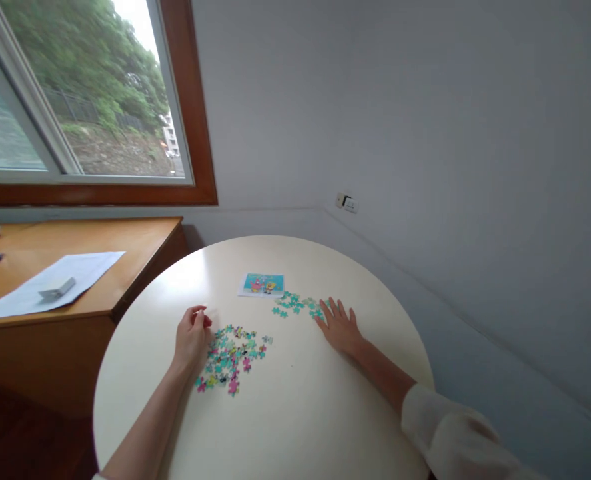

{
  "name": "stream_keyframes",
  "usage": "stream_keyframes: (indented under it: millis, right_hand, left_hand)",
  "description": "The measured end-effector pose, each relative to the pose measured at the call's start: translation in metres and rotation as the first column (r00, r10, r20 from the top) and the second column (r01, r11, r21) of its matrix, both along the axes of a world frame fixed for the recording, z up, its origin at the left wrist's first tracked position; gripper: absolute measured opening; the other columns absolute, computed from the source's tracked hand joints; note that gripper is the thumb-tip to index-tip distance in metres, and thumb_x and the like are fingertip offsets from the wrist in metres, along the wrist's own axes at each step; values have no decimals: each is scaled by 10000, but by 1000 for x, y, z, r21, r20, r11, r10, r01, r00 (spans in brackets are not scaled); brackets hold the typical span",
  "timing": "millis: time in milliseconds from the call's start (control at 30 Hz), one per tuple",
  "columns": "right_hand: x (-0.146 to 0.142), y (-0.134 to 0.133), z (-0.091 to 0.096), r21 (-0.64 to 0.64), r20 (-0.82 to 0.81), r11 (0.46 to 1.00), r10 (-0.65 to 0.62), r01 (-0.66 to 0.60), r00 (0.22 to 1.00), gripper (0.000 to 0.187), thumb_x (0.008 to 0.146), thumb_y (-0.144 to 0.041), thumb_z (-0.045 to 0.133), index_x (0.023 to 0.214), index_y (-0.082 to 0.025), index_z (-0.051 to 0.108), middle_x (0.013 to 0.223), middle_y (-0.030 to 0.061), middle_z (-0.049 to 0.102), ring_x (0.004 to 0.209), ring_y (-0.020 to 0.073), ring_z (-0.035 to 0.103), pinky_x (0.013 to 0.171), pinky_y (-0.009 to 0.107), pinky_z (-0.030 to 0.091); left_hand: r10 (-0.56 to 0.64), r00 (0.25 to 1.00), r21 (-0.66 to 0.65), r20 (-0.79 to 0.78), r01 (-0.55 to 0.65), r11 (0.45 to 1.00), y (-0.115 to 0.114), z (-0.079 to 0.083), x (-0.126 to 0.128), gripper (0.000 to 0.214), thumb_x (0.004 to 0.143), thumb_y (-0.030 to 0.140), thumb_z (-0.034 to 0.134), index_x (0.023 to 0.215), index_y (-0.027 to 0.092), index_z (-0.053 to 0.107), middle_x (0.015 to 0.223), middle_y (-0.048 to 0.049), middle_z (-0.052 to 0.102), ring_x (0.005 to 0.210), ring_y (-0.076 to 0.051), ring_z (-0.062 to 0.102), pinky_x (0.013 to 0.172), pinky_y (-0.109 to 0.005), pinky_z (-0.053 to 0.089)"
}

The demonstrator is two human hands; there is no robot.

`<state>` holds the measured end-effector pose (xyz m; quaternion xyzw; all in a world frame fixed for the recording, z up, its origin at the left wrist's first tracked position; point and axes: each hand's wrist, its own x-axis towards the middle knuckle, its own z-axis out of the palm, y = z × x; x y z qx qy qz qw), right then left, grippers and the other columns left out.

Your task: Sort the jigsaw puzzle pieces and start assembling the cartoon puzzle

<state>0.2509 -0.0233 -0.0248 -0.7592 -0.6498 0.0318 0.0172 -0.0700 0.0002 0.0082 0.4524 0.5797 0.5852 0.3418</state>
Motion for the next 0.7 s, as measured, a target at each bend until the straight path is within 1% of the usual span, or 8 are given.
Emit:
stream_keyframes:
  millis: [133, 233, 333, 433, 467, 533, 633, 700]
  right_hand:
    - [-12, 26, -1, 17, -32, 1000, 5, -5, 999, 607, 892, -531, 166, 1422, -234, 176, 1495, 80, 152, 1360, 287, 96, 1053, 541, 85]
    - [-19, 38, -1, 45, -41, 999, 3, -1, 999, 596, 900, -510, 148, 1424, -227, 159, 1488, 83, 179, 1358, 275, 113, 1048, 546, 88]
    - [-21, 40, 0, 113, -46, 993, 21, -15, 999, 590, 907, -486, 151, 1416, -192, 199, 1472, 103, 226, 1353, 248, 150, 1056, 504, 112]
    - [-24, 33, 0, 237, -4, 962, 137, -132, 990, 556, 909, -469, 201, 1378, -190, 309, 1465, 102, 249, 1355, 218, 159, 1072, 454, 95]
    - [-26, 31, 1, 273, 13, 944, 191, -187, 982, 539, 910, -463, 215, 1362, -197, 341, 1463, 95, 258, 1354, 208, 165, 1076, 443, 82]
    - [-33, 28, 2, 315, 21, 913, 269, -261, 963, 508, 913, -448, 222, 1329, -213, 395, 1446, 82, 302, 1344, 191, 200, 1080, 437, 63]
    - [-47, 32, 7, 336, -30, 904, 291, -265, 956, 480, 918, -432, 213, 1286, -235, 452, 1391, 62, 404, 1314, 189, 271, 1076, 456, 55]
    - [-58, 40, 12, 334, -75, 908, 294, -254, 953, 470, 922, -421, 205, 1274, -251, 466, 1353, 46, 457, 1302, 194, 291, 1072, 470, 43]
  left_hand:
    - [6, 1000, 12, 7, -6, 1000, 3, -5, -1, 238, 692, 341, 436, 815, 166, 542, 537, 23, 497, 434, -110, 441, 396, -213, 343]
    - [10, 1000, 27, 6, -10, 1000, 5, -8, -2, 260, 699, 373, 437, 816, 166, 542, 544, 22, 495, 448, -114, 449, 405, -216, 345]
    - [3, 1000, 26, 5, -3, 1000, 7, -14, -1, 278, 699, 399, 448, 820, 167, 543, 546, 30, 488, 432, -104, 431, 405, -215, 334]
    - [-45, 999, 19, -26, 45, 999, 10, -20, -2, 301, 708, 426, 473, 844, 170, 550, 576, 33, 503, 439, -102, 445, 424, -221, 347]
    - [-80, 995, 22, -56, 81, 996, 11, -22, -2, 302, 706, 428, 490, 845, 168, 557, 603, 21, 530, 482, -116, 487, 459, -233, 379]
    - [-175, 977, 42, -121, 182, 982, 11, -23, -3, 296, 706, 417, 518, 851, 165, 575, 714, -23, 606, 658, -162, 581, 597, -278, 448]
    - [-313, 935, 59, -167, 326, 944, 10, -20, -3, 302, 720, 402, 519, 896, 168, 596, 947, -84, 652, 955, -219, 583, 833, -341, 433]
    - [-367, 916, 41, -164, 378, 925, 8, -17, -2, 331, 725, 415, 515, 934, 174, 603, 1038, -97, 643, 1038, -234, 555, 904, -362, 400]
